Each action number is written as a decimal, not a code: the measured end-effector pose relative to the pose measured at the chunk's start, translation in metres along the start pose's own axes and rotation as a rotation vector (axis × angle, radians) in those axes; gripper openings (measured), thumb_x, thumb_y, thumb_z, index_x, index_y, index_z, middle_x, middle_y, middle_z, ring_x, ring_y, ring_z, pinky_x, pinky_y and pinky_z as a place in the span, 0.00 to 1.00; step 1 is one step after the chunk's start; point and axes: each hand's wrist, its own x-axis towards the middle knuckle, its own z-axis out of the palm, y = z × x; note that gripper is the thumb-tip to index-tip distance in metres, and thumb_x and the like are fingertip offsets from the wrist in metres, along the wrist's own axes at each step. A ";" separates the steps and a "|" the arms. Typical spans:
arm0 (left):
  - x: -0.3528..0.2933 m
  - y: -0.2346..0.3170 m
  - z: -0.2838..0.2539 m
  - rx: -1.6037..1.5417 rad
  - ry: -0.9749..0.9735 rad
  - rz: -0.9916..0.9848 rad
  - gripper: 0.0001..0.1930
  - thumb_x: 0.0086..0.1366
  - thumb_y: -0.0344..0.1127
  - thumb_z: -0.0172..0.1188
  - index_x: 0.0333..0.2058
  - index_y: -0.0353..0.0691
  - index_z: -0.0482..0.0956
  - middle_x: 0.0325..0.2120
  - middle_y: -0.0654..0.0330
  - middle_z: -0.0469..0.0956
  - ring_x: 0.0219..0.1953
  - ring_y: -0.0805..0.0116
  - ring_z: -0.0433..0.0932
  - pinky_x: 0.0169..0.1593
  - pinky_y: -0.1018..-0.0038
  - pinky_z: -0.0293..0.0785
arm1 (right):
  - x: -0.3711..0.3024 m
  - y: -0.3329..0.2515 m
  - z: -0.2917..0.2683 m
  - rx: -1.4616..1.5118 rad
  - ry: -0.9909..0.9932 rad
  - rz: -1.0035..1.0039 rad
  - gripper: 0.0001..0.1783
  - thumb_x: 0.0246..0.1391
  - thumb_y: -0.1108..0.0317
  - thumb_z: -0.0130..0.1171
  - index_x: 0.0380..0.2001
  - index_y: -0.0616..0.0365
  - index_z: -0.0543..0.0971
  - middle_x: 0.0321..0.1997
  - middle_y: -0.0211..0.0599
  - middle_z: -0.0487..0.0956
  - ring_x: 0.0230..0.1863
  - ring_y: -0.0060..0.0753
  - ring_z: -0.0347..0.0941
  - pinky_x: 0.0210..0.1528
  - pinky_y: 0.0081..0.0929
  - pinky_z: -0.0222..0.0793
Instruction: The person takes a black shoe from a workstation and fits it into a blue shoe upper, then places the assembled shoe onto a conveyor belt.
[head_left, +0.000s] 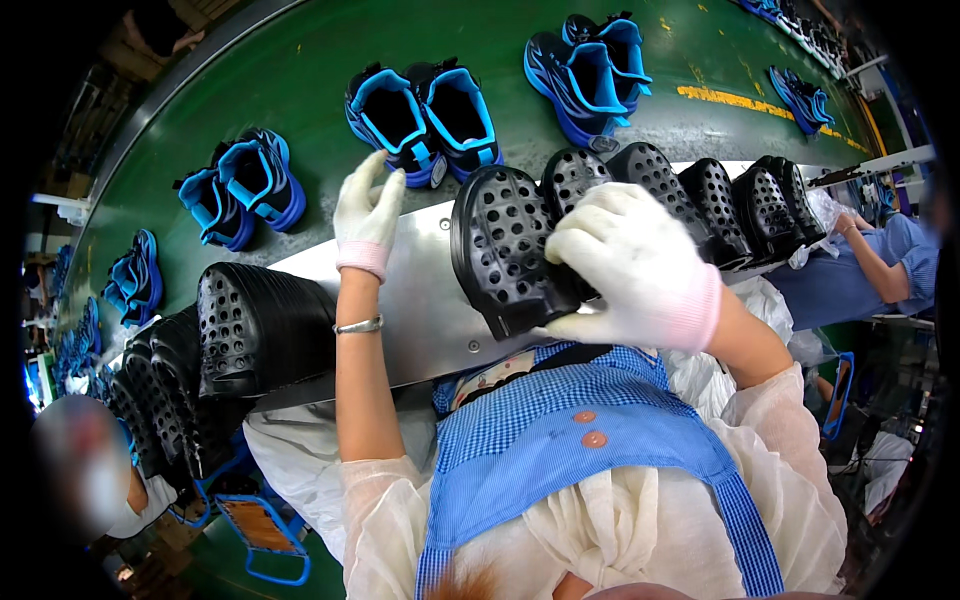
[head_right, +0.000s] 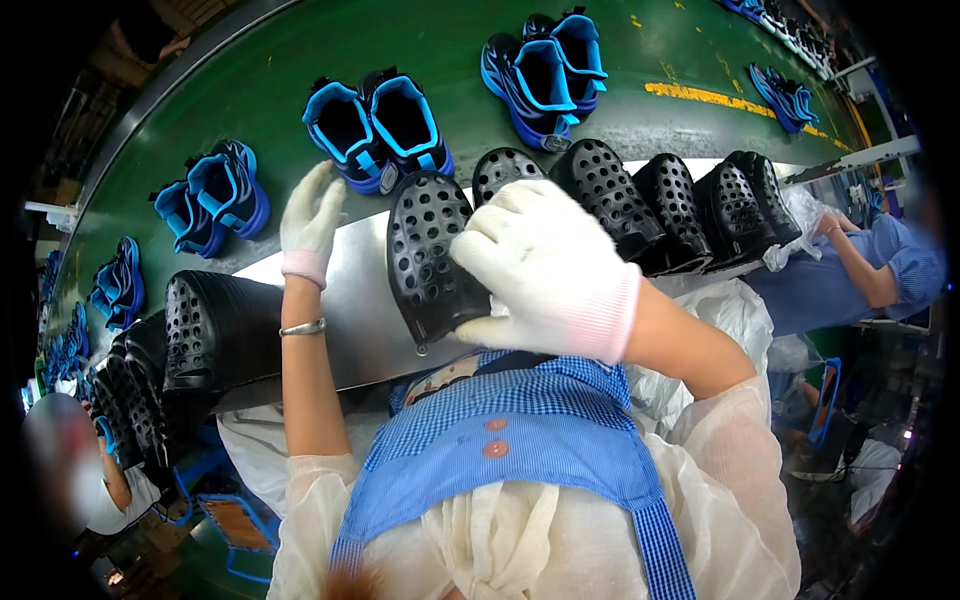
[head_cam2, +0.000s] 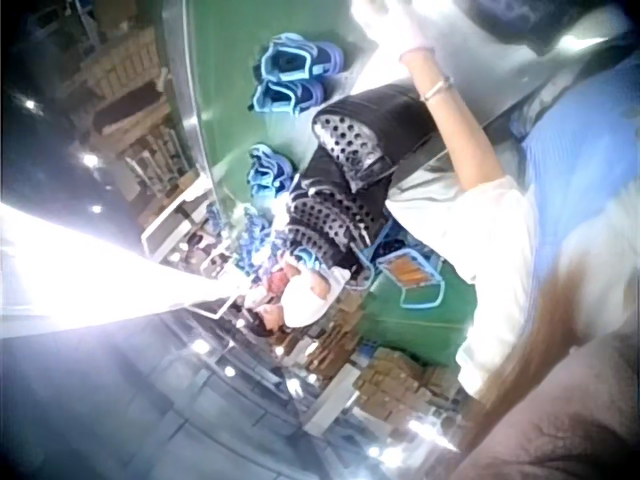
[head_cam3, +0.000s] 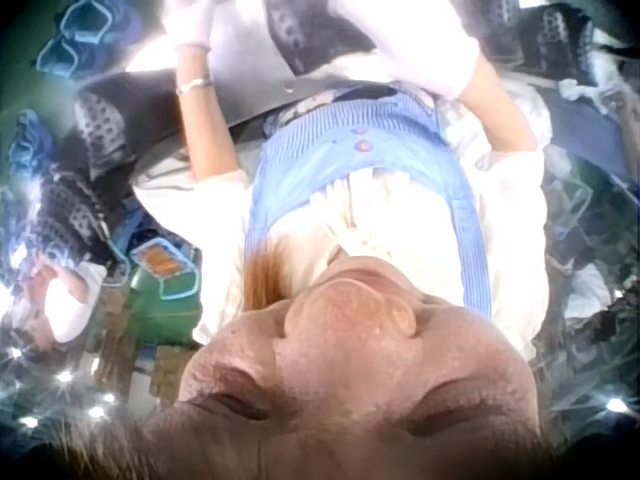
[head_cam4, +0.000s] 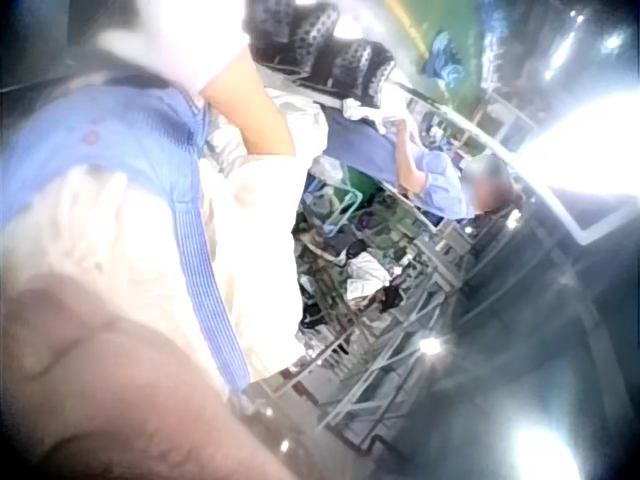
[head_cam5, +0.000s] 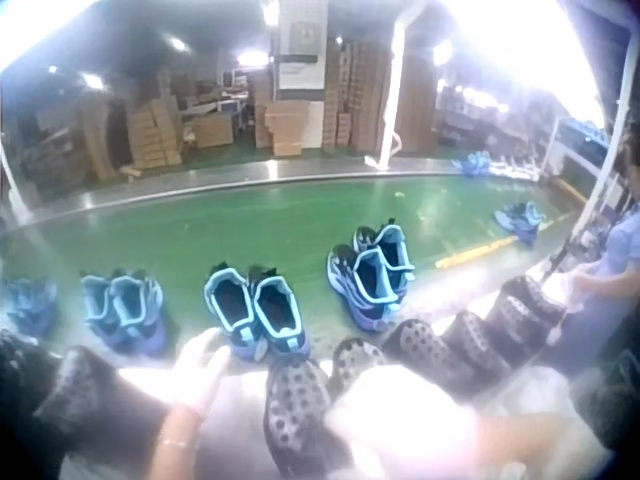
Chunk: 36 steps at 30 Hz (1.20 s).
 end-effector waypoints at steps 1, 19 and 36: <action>0.001 0.010 -0.005 0.020 -0.027 0.036 0.23 0.65 0.40 0.55 0.55 0.33 0.69 0.49 0.53 0.72 0.42 0.69 0.77 0.38 0.76 0.77 | -0.001 -0.001 -0.008 0.024 0.025 -0.002 0.22 0.28 0.57 0.70 0.26 0.57 0.73 0.29 0.37 0.73 0.38 0.42 0.71 0.47 0.37 0.65; -0.027 0.099 0.009 -1.402 -0.557 -0.287 0.36 0.68 0.62 0.35 0.59 0.34 0.60 0.51 0.43 0.71 0.52 0.54 0.73 0.55 0.59 0.72 | 0.040 0.013 -0.007 0.306 0.071 0.059 0.27 0.37 0.62 0.68 0.42 0.61 0.72 0.40 0.43 0.75 0.41 0.47 0.74 0.44 0.35 0.70; -0.025 0.147 0.032 -0.854 0.026 -0.132 0.30 0.59 0.36 0.62 0.55 0.30 0.58 0.38 0.58 0.71 0.36 0.76 0.71 0.40 0.79 0.72 | 0.048 0.016 0.018 0.283 -0.015 0.282 0.53 0.33 0.54 0.70 0.62 0.63 0.58 0.51 0.52 0.70 0.50 0.51 0.71 0.51 0.35 0.69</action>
